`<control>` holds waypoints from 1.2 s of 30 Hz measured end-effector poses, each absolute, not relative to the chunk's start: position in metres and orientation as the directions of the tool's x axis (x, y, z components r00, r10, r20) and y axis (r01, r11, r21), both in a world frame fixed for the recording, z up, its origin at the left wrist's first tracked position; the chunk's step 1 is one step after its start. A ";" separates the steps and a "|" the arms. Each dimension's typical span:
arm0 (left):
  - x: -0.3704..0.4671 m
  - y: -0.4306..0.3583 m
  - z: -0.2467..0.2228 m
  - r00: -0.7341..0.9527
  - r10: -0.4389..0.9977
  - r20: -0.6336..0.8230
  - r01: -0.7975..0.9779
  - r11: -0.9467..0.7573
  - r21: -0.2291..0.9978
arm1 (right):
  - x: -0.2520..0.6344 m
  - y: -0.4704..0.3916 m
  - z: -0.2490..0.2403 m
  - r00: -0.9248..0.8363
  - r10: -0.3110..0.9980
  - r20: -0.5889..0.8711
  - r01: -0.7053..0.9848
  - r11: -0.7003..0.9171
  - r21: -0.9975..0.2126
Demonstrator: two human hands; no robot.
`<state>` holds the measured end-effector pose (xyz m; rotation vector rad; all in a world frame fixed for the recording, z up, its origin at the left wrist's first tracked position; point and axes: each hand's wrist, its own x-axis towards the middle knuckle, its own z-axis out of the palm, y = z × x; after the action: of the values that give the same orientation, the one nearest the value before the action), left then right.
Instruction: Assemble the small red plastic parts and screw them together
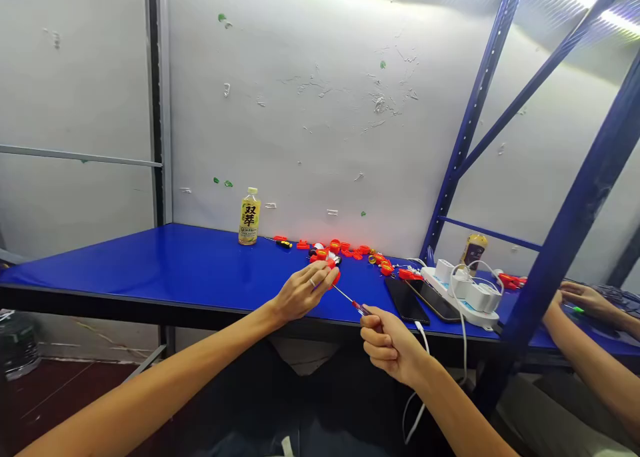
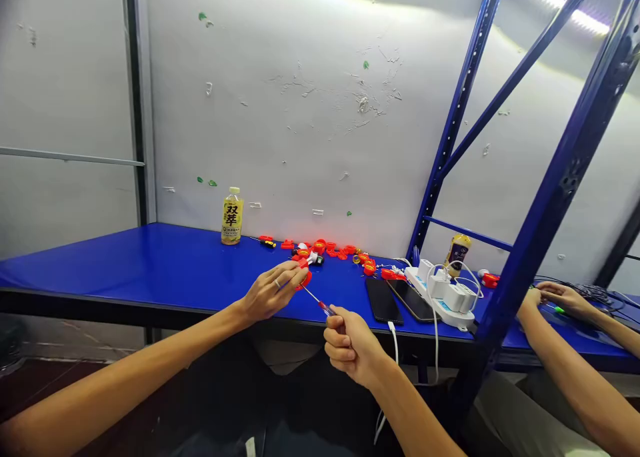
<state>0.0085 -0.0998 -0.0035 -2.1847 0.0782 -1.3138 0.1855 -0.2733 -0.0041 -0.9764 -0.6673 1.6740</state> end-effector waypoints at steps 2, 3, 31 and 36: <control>0.006 -0.096 -0.004 0.460 -0.243 0.854 0.278 -0.874 -0.398 | 0.184 -0.274 -0.011 -0.084 0.972 -0.220 -0.374 -0.236 -0.897; 0.004 -0.094 -0.005 0.423 -0.188 0.886 0.294 -0.897 -0.331 | 0.185 -0.274 -0.013 -0.045 0.981 -0.186 -0.295 -0.192 -0.936; -0.009 -0.115 -0.016 0.396 0.342 0.852 0.424 -0.891 0.161 | 0.209 -0.225 -0.025 0.273 0.870 0.411 0.962 -0.252 -0.105; -0.007 -0.110 -0.014 0.410 0.572 0.710 0.674 -0.715 0.187 | 0.208 -0.224 -0.024 0.262 0.872 0.414 0.965 -0.234 -0.119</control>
<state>-0.0072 -0.1096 -0.0138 -2.5277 -1.1234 -1.1941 0.2077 -0.2243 -0.0244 -2.1910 -1.6779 -0.3723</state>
